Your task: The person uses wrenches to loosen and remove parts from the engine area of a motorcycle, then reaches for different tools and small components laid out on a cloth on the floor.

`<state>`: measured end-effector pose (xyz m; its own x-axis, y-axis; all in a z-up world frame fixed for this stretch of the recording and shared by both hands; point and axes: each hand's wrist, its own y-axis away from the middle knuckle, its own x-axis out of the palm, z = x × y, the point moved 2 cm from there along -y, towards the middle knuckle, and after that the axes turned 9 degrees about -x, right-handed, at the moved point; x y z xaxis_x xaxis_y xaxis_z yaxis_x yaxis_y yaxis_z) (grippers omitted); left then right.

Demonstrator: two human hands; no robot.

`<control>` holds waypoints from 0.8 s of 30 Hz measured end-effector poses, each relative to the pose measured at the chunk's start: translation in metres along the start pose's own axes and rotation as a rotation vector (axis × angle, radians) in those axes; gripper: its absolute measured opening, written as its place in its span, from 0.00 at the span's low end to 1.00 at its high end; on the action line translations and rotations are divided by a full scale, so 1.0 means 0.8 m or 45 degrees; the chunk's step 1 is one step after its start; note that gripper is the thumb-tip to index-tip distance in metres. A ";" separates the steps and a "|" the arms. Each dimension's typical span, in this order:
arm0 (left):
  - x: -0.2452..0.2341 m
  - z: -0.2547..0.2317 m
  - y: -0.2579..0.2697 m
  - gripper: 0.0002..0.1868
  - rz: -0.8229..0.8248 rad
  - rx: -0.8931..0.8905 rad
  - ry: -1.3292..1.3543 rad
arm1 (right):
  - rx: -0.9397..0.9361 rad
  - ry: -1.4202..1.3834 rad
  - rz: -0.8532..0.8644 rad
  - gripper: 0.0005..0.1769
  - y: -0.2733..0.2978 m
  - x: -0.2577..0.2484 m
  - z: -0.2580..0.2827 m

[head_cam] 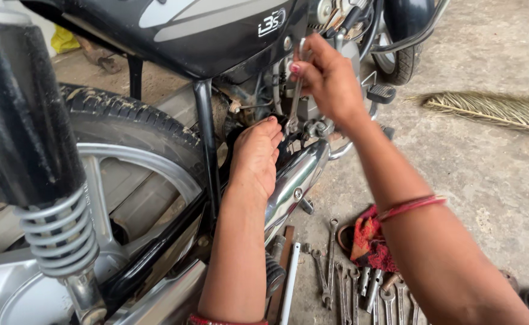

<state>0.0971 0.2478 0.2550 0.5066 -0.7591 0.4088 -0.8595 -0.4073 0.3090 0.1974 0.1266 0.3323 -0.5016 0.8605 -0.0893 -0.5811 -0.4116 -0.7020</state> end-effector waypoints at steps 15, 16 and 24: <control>0.004 0.007 -0.001 0.21 -0.071 0.030 -0.006 | -0.776 0.812 0.066 0.09 0.027 0.026 0.032; 0.005 0.005 -0.004 0.21 -0.079 0.030 -0.008 | -0.810 0.832 0.137 0.08 0.027 0.030 0.030; -0.004 0.008 -0.014 0.19 -0.063 0.026 0.028 | -0.056 0.206 -0.047 0.04 0.017 0.011 0.014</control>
<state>0.1043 0.2515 0.2448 0.5498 -0.7266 0.4120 -0.8344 -0.4545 0.3117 0.1780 0.1252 0.3296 -0.3688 0.9133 -0.1728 -0.5668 -0.3683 -0.7370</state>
